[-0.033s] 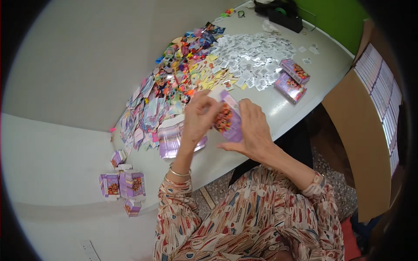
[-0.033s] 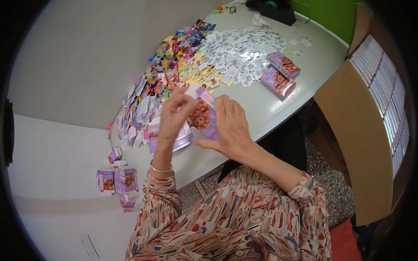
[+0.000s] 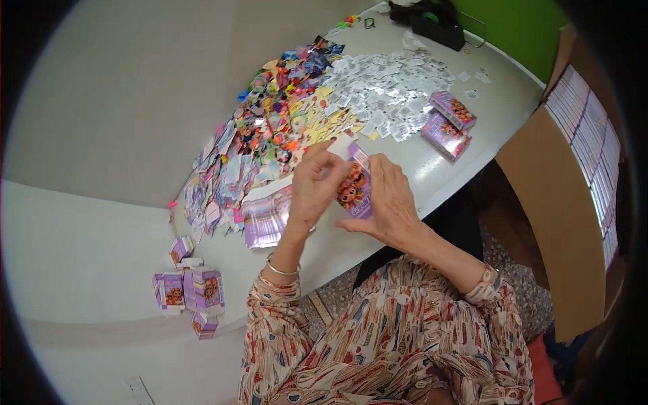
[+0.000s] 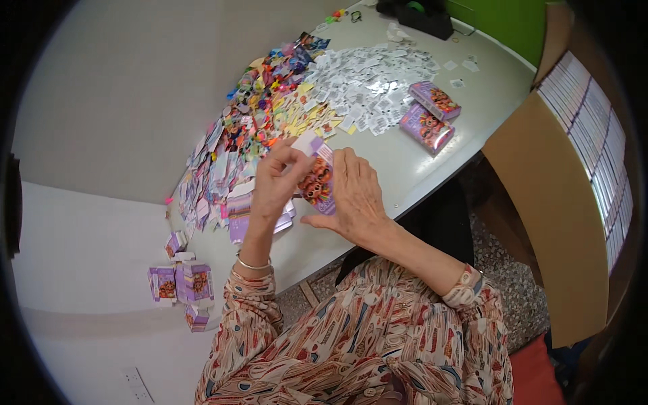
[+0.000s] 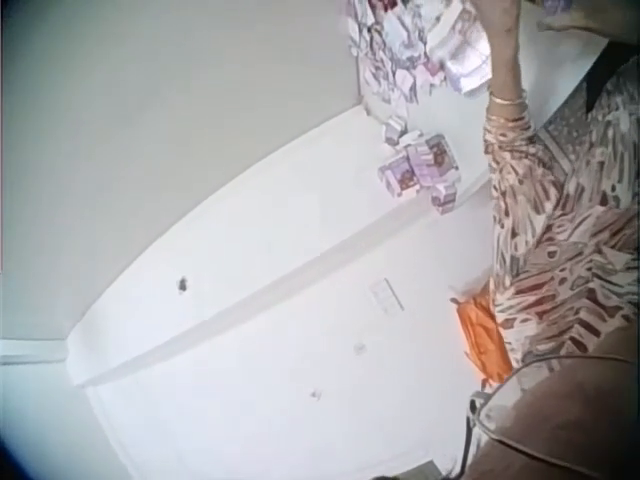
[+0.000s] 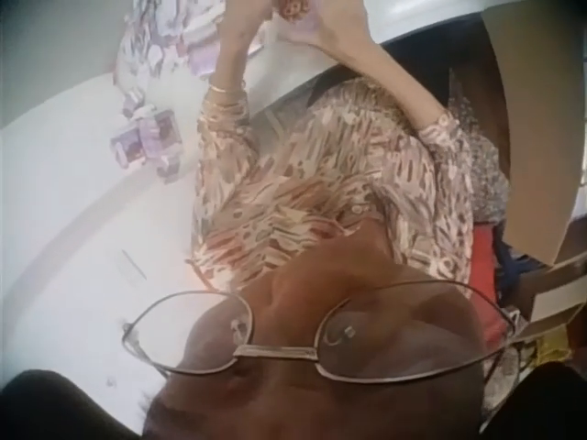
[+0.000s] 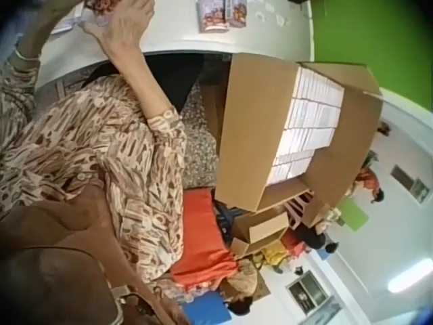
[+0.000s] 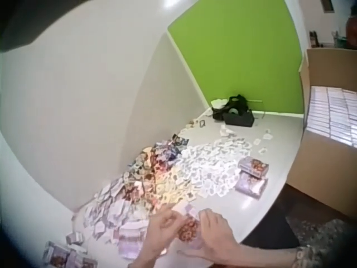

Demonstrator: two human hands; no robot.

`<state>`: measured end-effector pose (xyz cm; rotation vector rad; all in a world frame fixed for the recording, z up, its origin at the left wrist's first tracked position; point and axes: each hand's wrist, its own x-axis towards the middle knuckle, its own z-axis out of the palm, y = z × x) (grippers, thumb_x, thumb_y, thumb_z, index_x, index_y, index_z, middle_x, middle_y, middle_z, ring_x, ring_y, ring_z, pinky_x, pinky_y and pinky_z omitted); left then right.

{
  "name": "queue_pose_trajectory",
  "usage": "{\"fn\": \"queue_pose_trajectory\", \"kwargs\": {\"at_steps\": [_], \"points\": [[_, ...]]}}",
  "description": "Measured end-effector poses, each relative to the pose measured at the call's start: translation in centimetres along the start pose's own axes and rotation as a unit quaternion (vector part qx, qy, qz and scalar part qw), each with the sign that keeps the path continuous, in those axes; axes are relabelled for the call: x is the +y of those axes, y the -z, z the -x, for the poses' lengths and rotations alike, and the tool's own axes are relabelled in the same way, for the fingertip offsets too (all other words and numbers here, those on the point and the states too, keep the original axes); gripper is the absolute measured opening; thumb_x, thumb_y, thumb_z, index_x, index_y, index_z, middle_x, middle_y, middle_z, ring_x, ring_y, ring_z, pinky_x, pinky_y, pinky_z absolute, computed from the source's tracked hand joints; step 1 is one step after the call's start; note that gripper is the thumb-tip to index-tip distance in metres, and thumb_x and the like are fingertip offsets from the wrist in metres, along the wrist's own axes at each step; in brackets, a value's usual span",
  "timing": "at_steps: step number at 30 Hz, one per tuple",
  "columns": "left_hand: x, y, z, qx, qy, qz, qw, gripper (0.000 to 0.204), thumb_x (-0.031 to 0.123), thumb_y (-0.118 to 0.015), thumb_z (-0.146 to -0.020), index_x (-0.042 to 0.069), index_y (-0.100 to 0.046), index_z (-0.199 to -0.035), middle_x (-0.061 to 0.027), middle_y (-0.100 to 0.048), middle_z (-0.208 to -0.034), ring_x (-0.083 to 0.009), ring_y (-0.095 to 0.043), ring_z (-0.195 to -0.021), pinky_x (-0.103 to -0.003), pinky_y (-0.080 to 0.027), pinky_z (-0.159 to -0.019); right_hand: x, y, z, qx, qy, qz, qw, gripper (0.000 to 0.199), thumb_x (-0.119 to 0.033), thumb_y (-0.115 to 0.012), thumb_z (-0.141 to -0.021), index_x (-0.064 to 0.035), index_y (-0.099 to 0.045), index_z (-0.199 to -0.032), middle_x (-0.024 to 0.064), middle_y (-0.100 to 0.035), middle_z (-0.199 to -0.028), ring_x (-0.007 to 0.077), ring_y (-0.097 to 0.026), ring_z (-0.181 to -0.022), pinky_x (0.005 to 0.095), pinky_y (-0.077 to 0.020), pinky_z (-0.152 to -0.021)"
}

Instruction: Packing individual snack packets into small cardboard boxes.

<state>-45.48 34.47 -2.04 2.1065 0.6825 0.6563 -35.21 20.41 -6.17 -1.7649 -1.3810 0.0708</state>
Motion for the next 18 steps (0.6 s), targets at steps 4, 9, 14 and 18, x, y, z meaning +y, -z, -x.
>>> {"fn": "queue_pose_trajectory", "kwargs": {"at_steps": [4,9,14,18], "points": [[0.3,-3.0,0.3,-0.016,-0.010,0.048,0.999,0.014,0.012,-0.071,-0.081,-0.001,-0.065,-0.080,-0.0178,-0.061,-0.103,-0.0344,-0.051,-0.119,-0.040,-0.038,-0.098,2.3,-0.4,0.7,-0.004,-0.059,-0.017,0.998,0.102,-0.037,-0.085,-0.059,0.0091,-0.029,-0.132,0.0250,-0.046,-0.118,0.0391,-0.051,-0.102,0.0427,-0.0450,-0.088],[-0.6,-4.8,1.2,-0.012,0.008,0.111,0.994,0.019,0.006,-0.067,-0.085,0.000,-0.062,-0.102,-0.0083,-0.061,-0.097,-0.0202,-0.056,-0.104,-0.031,-0.044,-0.089,4.3,1.3,0.7,-0.077,-0.186,-0.076,0.977,0.078,-0.035,-0.083,-0.063,0.0027,-0.040,-0.116,0.0210,-0.062,-0.092,0.0355,-0.064,-0.082,0.0433,-0.0510,-0.070],[-1.9,-5.6,3.5,-0.036,0.076,0.281,0.956,0.041,0.006,-0.064,-0.090,0.001,-0.053,-0.129,-0.0021,-0.061,-0.102,-0.0082,-0.057,-0.088,-0.024,-0.047,-0.084,5.2,2.4,0.5,-0.147,-0.229,-0.110,0.956,0.069,-0.036,-0.084,-0.063,-0.0012,-0.043,-0.107,0.0191,-0.064,-0.081,0.0330,-0.066,-0.077,0.0409,-0.0511,-0.069],[-2.0,-6.3,3.9,-0.089,0.134,0.320,0.934,0.042,0.006,-0.063,-0.090,0.001,-0.053,-0.130,-0.0017,-0.060,-0.109,-0.0079,-0.056,-0.092,-0.022,-0.047,-0.083,6.5,2.6,1.4,-0.131,-0.166,-0.237,0.948,0.063,-0.035,-0.086,-0.063,0.0006,-0.049,-0.100,0.0159,-0.065,-0.078,0.0253,-0.065,-0.074,0.0350,-0.0503,-0.069]]}}
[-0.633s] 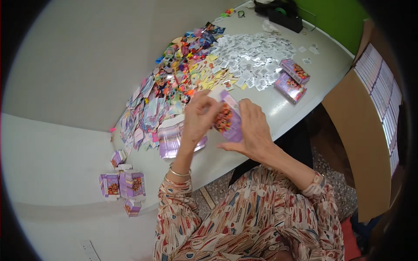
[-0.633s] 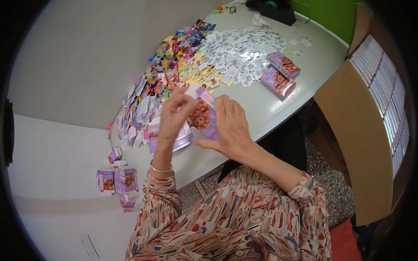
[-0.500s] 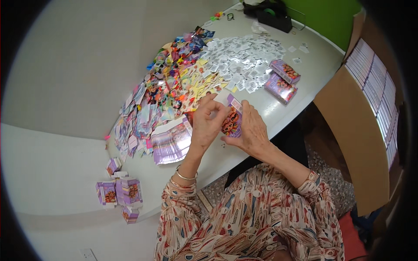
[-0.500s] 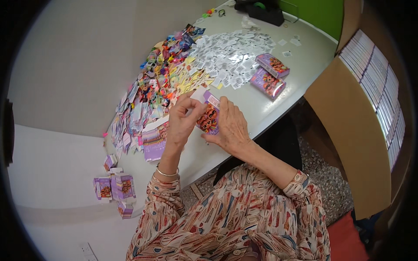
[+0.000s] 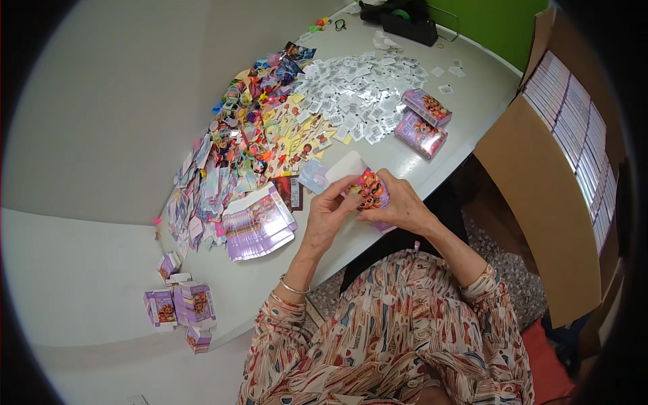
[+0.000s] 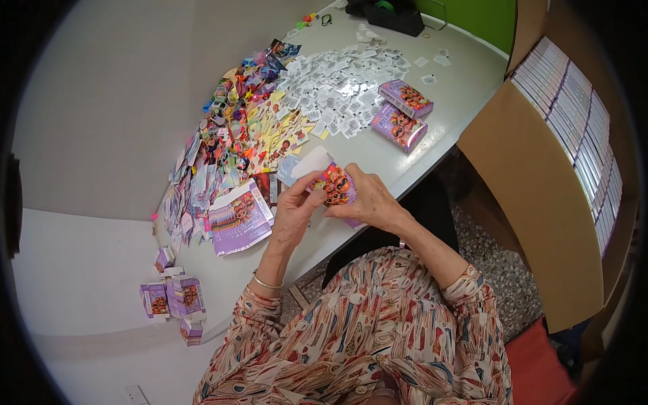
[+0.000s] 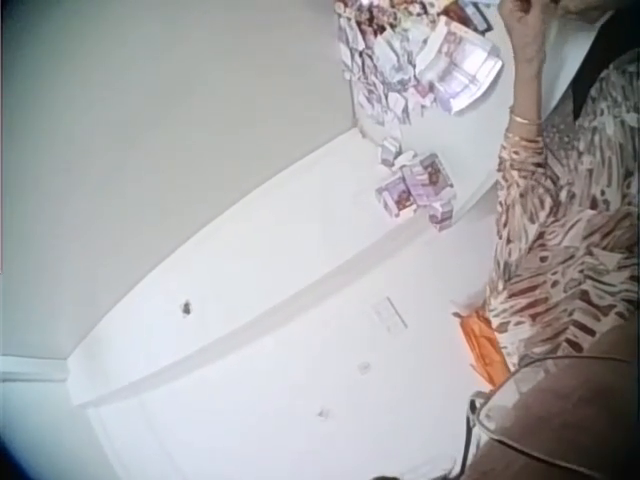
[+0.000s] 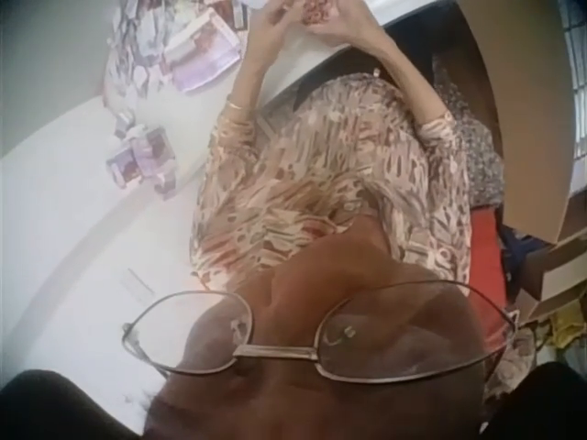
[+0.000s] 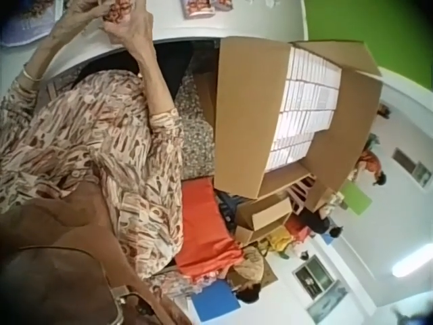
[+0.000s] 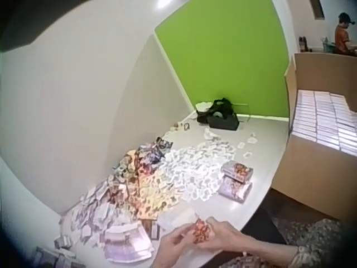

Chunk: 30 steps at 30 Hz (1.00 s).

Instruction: Packing individual snack packets into small cardboard boxes.

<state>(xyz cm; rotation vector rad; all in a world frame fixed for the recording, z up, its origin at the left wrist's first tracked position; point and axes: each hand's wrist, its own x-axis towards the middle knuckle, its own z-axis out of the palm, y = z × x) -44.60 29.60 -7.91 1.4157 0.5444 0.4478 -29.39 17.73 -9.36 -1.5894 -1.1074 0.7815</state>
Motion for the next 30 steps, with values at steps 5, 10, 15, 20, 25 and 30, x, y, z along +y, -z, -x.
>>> {"fn": "queue_pose_trajectory", "kwargs": {"at_steps": [5,10,15,20,25,30], "points": [[-0.1,1.2,-0.6,-0.150,0.034,-0.054,0.987,0.052,0.012,-0.064,-0.090,0.002,-0.045,-0.137,-0.0068,-0.057,-0.123,-0.0121,-0.057,-0.105,-0.028,-0.048,-0.087,0.6,1.0,0.6,-0.038,0.015,-0.024,0.999,0.060,-0.034,-0.086,-0.062,0.0018,-0.053,-0.098,0.0127,-0.065,-0.079,0.0205,-0.063,-0.074,0.0329,-0.0493,-0.071],[2.1,0.7,-1.6,-0.182,-0.031,-0.210,0.960,0.074,0.018,-0.069,-0.087,0.006,-0.027,-0.147,-0.0092,-0.047,-0.136,-0.0140,-0.055,-0.108,-0.030,-0.049,-0.088,0.7,2.4,0.5,-0.102,0.002,0.024,0.995,0.058,-0.029,-0.085,-0.061,0.0015,-0.054,-0.099,0.0124,-0.065,-0.084,0.0167,-0.061,-0.076,0.0315,-0.0487,-0.072],[0.8,0.7,-0.7,-0.208,0.012,-0.205,0.956,0.077,0.022,-0.070,-0.087,0.007,-0.025,-0.148,-0.0116,-0.046,-0.137,-0.0180,-0.054,-0.113,-0.033,-0.049,-0.091,1.6,2.0,0.8,-0.102,-0.001,-0.012,0.995,0.056,-0.025,-0.084,-0.061,0.0019,-0.054,-0.100,0.0107,-0.065,-0.085,0.0159,-0.060,-0.076,0.0300,-0.0486,-0.073],[0.7,-0.2,-0.4,-0.186,-0.075,-0.307,0.930,0.068,0.019,-0.068,-0.088,0.005,-0.033,-0.144,-0.0166,-0.048,-0.137,-0.0231,-0.054,-0.117,-0.036,-0.042,-0.100,1.7,1.9,0.9,-0.092,-0.003,-0.023,0.996,0.056,-0.024,-0.082,-0.062,0.0024,-0.054,-0.102,0.0095,-0.064,-0.084,0.0151,-0.059,-0.076,0.0295,-0.0486,-0.072],[1.1,-2.5,0.4,-0.078,-0.220,-0.406,0.884,0.061,0.017,-0.065,-0.089,0.003,-0.038,-0.141,-0.0176,-0.052,-0.133,-0.0242,-0.053,-0.119,-0.035,-0.041,-0.100,1.2,2.2,0.8,-0.056,-0.005,-0.028,0.998,0.058,-0.034,-0.081,-0.061,0.0039,-0.052,-0.095,0.0221,-0.063,-0.084,0.0343,-0.063,-0.078,0.0405,-0.0477,-0.072],[0.6,-2.6,0.8,-0.043,-0.150,-0.333,0.930,0.047,0.013,-0.061,-0.091,-0.002,-0.046,-0.133,-0.0187,-0.060,-0.121,-0.0301,-0.058,-0.112,-0.034,-0.045,-0.095,1.4,2.3,1.1,-0.071,-0.029,-0.006,0.997,0.060,-0.034,-0.081,-0.060,0.0041,-0.053,-0.096,0.0223,-0.064,-0.085,0.0348,-0.064,-0.080,0.0403,-0.0483,-0.073]]}}
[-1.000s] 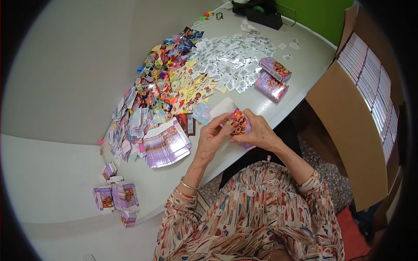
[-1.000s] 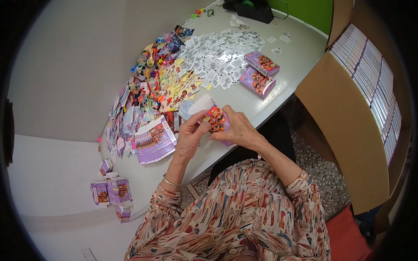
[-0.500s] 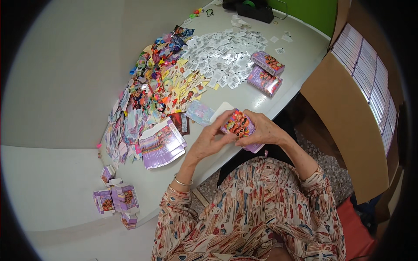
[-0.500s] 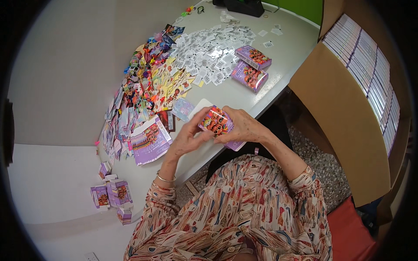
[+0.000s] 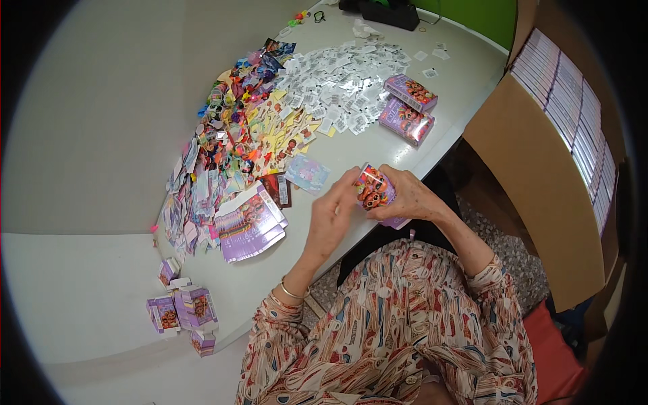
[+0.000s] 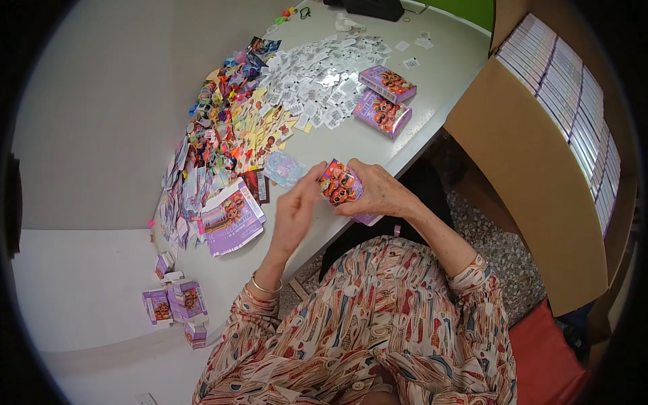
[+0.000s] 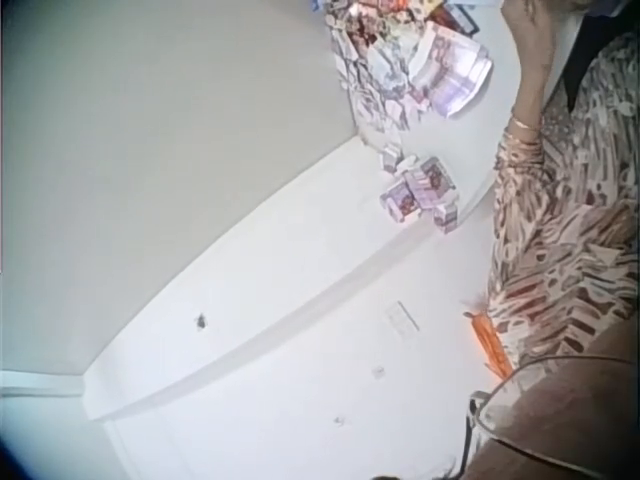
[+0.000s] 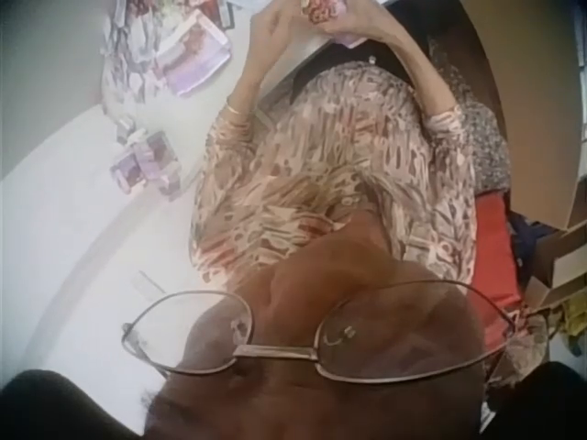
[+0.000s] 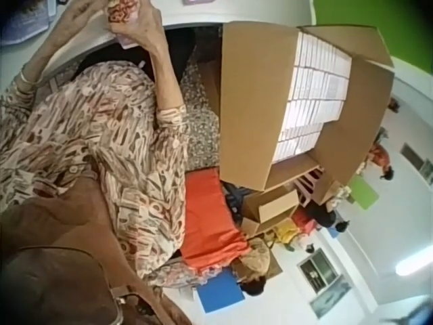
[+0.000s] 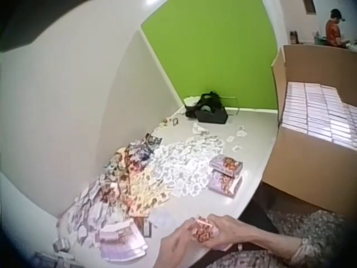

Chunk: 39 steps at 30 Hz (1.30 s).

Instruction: Packing individual snack packets into small cardboard boxes.

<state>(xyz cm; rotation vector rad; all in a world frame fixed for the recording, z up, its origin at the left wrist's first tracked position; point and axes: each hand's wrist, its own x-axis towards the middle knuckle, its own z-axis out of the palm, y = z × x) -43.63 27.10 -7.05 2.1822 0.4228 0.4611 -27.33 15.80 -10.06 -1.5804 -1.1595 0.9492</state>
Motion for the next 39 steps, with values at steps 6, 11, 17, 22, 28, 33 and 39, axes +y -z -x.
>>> {"fn": "queue_pose_trajectory", "kwargs": {"at_steps": [6,11,17,22,28,33,39], "points": [[0.0,0.8,-1.3,0.020,0.233,0.348,0.908,0.030,0.014,-0.062,-0.092,-0.003,-0.062,-0.117,-0.0049,-0.067,-0.100,-0.0072,-0.061,-0.086,-0.022,-0.049,-0.081,0.4,0.0,0.4,0.010,0.012,0.021,1.000,0.060,-0.036,-0.083,-0.062,0.0020,-0.055,-0.099,0.0168,-0.065,-0.083,0.0261,-0.063,-0.077,0.0356,-0.0490,-0.071],[-0.5,0.9,-1.0,0.039,0.269,0.362,0.892,0.028,0.015,-0.063,-0.090,0.000,-0.064,-0.114,-0.0050,-0.068,-0.097,-0.0093,-0.063,-0.083,-0.027,-0.052,-0.076,0.1,0.1,0.4,-0.020,-0.032,-0.017,0.999,0.051,-0.037,-0.078,-0.075,-0.0005,-0.056,-0.103,0.0093,-0.064,-0.081,0.0139,-0.060,-0.075,0.0298,-0.0483,-0.068],[-0.4,1.0,-1.0,0.045,0.278,0.381,0.881,0.028,0.014,-0.062,-0.091,-0.001,-0.064,-0.114,-0.0068,-0.069,-0.096,-0.0106,-0.065,-0.085,-0.027,-0.054,-0.077,1.0,0.2,0.4,-0.047,0.005,-0.098,0.994,0.036,-0.034,-0.063,-0.091,-0.0006,-0.057,-0.102,0.0013,-0.060,-0.081,0.0065,-0.053,-0.075,0.0249,-0.0457,-0.067],[-0.4,-0.4,-0.4,0.080,0.197,0.254,0.943,0.024,0.010,-0.059,-0.092,-0.002,-0.065,-0.112,-0.0026,-0.067,-0.088,-0.0063,-0.059,-0.078,-0.022,-0.049,-0.070,2.2,0.1,0.1,-0.046,0.008,-0.062,0.997,0.034,-0.034,-0.047,-0.100,-0.0006,-0.055,-0.094,-0.0010,-0.054,-0.075,0.0063,-0.045,-0.068,0.0269,-0.0422,-0.061],[-0.2,-1.0,-0.2,0.105,0.165,0.204,0.959,0.021,0.006,-0.056,-0.093,-0.002,-0.066,-0.109,0.0026,-0.062,-0.077,-0.0022,-0.051,-0.069,-0.019,-0.041,-0.061,1.9,0.0,0.4,0.007,0.070,-0.011,0.997,0.042,-0.036,-0.036,-0.103,0.0006,-0.050,-0.089,0.0069,-0.049,-0.066,0.0143,-0.044,-0.062,0.0320,-0.0406,-0.059],[-0.4,-0.9,0.3,0.122,0.178,0.209,0.954,0.021,0.006,-0.055,-0.093,-0.002,-0.066,-0.109,0.0020,-0.060,-0.075,-0.0022,-0.049,-0.069,-0.019,-0.040,-0.060,1.1,-0.5,0.9,0.023,0.070,0.017,0.997,0.040,-0.033,-0.035,-0.103,0.0011,-0.051,-0.091,0.0181,-0.049,-0.064,0.0248,-0.045,-0.056,0.0365,-0.0412,-0.057],[1.1,-0.2,1.1,0.050,0.127,0.082,0.987,0.025,0.004,-0.055,-0.092,-0.002,-0.063,-0.115,-0.0031,-0.061,-0.076,-0.0039,-0.050,-0.071,-0.020,-0.041,-0.062,0.5,0.0,1.5,0.010,0.074,0.073,0.995,0.029,-0.022,-0.039,-0.101,0.0035,-0.051,-0.107,0.0193,-0.053,-0.088,0.0380,-0.056,-0.073,0.0424,-0.0430,-0.063]]}}
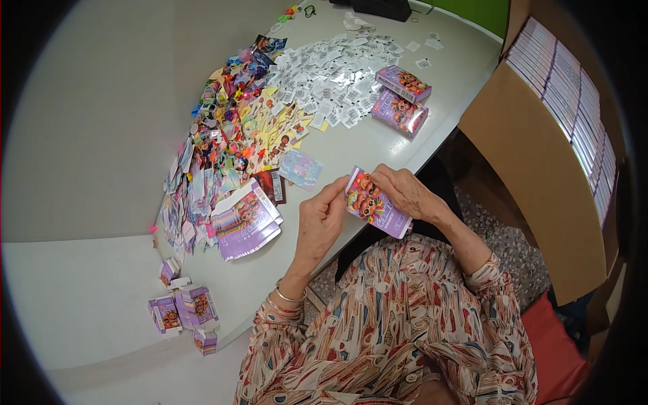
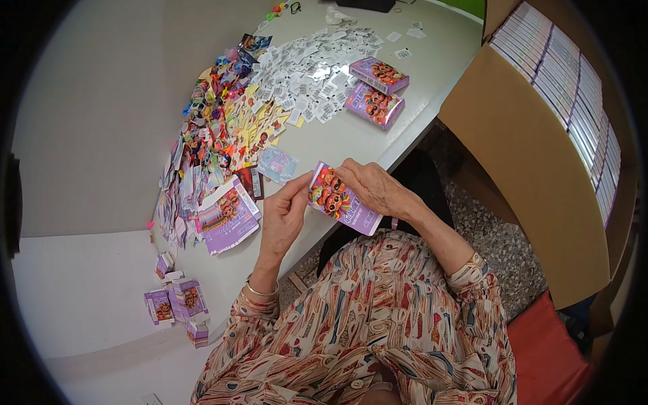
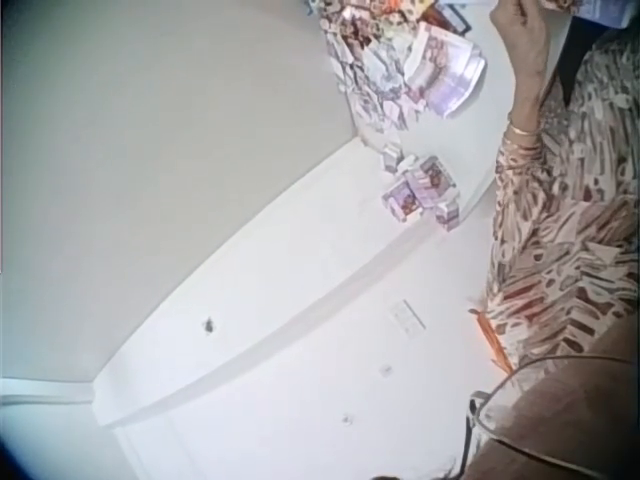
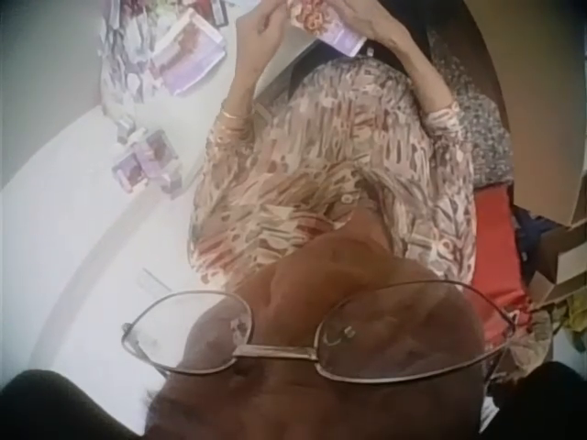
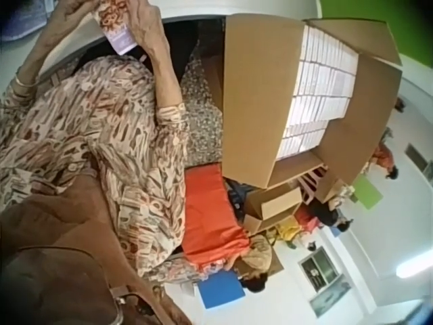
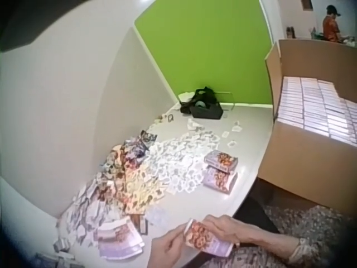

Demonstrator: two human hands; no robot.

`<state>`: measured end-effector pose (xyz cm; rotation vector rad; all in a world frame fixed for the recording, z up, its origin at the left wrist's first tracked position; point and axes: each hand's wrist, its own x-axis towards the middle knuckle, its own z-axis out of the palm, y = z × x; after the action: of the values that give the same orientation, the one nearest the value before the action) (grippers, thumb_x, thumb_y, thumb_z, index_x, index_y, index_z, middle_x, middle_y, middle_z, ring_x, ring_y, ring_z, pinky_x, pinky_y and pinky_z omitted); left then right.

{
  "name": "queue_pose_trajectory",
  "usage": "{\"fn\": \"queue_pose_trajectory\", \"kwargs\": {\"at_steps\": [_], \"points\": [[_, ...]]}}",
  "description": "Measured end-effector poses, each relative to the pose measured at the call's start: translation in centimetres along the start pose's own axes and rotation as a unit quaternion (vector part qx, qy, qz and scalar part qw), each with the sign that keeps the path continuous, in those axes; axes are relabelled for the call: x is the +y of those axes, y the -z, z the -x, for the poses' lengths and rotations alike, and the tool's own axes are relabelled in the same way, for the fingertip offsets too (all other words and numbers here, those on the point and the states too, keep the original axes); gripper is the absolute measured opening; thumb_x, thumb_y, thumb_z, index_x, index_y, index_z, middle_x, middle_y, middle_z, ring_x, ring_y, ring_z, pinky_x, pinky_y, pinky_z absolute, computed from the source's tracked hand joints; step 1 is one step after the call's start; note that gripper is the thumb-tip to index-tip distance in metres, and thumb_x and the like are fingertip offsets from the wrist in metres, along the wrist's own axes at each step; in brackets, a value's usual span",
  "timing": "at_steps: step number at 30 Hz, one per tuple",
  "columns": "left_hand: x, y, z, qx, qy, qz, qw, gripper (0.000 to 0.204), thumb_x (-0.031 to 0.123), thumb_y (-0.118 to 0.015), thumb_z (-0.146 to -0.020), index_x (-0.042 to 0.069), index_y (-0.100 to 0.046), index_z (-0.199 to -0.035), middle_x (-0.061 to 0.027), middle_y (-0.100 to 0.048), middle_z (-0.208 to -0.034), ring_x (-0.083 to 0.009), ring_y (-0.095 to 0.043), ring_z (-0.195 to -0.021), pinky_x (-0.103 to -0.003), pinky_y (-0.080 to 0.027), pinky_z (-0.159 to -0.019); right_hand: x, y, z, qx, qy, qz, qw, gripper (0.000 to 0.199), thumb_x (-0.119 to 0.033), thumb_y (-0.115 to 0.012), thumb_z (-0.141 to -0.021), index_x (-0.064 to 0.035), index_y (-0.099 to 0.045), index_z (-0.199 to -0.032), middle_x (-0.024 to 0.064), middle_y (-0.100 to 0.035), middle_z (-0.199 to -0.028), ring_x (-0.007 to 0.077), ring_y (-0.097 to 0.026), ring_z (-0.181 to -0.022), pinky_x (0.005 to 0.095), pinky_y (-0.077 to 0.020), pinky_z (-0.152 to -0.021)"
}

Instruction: Packing individual snack packets into small cardboard boxes.

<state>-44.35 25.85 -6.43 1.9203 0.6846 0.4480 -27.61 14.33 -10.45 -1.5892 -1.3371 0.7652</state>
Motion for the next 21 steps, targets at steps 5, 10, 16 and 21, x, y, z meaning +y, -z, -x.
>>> {"fn": "queue_pose_trajectory", "kwargs": {"at_steps": [5,10,16,21], "points": [[0.4,-0.8,1.4,-0.001,-0.047,0.002,0.999,0.030,0.002,-0.054,-0.092,-0.002,-0.058,-0.122,-0.0108,-0.066,-0.108,-0.0097,-0.059,-0.096,-0.024,-0.047,-0.083,1.2,-0.6,0.1,-0.003,0.013,0.024,1.000,0.027,-0.021,-0.039,-0.101,0.0032,-0.050,-0.107,0.0203,-0.053,-0.088,0.0376,-0.056,-0.073,0.0430,-0.0427,-0.061],[0.2,-1.3,0.8,0.035,0.005,0.144,0.989,0.028,0.002,-0.056,-0.092,-0.003,-0.060,-0.119,-0.0099,-0.065,-0.113,-0.0113,-0.059,-0.101,-0.025,-0.047,-0.086,1.4,-0.6,0.0,0.028,0.102,0.091,0.990,0.023,-0.012,-0.042,-0.097,0.0033,-0.050,-0.112,0.0205,-0.050,-0.091,0.0368,-0.057,-0.071,0.0427,-0.0445,-0.059],[-1.9,-1.7,1.0,0.088,0.008,0.128,0.988,0.023,0.003,-0.058,-0.092,-0.004,-0.063,-0.114,-0.0059,-0.066,-0.103,-0.0090,-0.059,-0.092,-0.023,-0.047,-0.081,0.9,-0.3,-0.7,0.056,0.038,0.076,0.995,0.030,-0.026,-0.040,-0.100,0.0011,-0.053,-0.102,0.0242,-0.055,-0.092,0.0396,-0.056,-0.074,0.0400,-0.0451,-0.066],[-2.5,-0.6,-0.6,0.042,0.139,0.377,0.915,0.019,0.004,-0.060,-0.090,-0.004,-0.064,-0.106,-0.0093,-0.067,-0.101,-0.0137,-0.063,-0.090,-0.028,-0.052,-0.082,0.7,1.1,-0.6,0.059,-0.005,-0.064,0.996,0.050,-0.043,-0.044,-0.097,-0.0015,-0.048,-0.123,0.0146,-0.060,-0.108,0.0267,-0.060,-0.083,0.0357,-0.0457,-0.077]]}}
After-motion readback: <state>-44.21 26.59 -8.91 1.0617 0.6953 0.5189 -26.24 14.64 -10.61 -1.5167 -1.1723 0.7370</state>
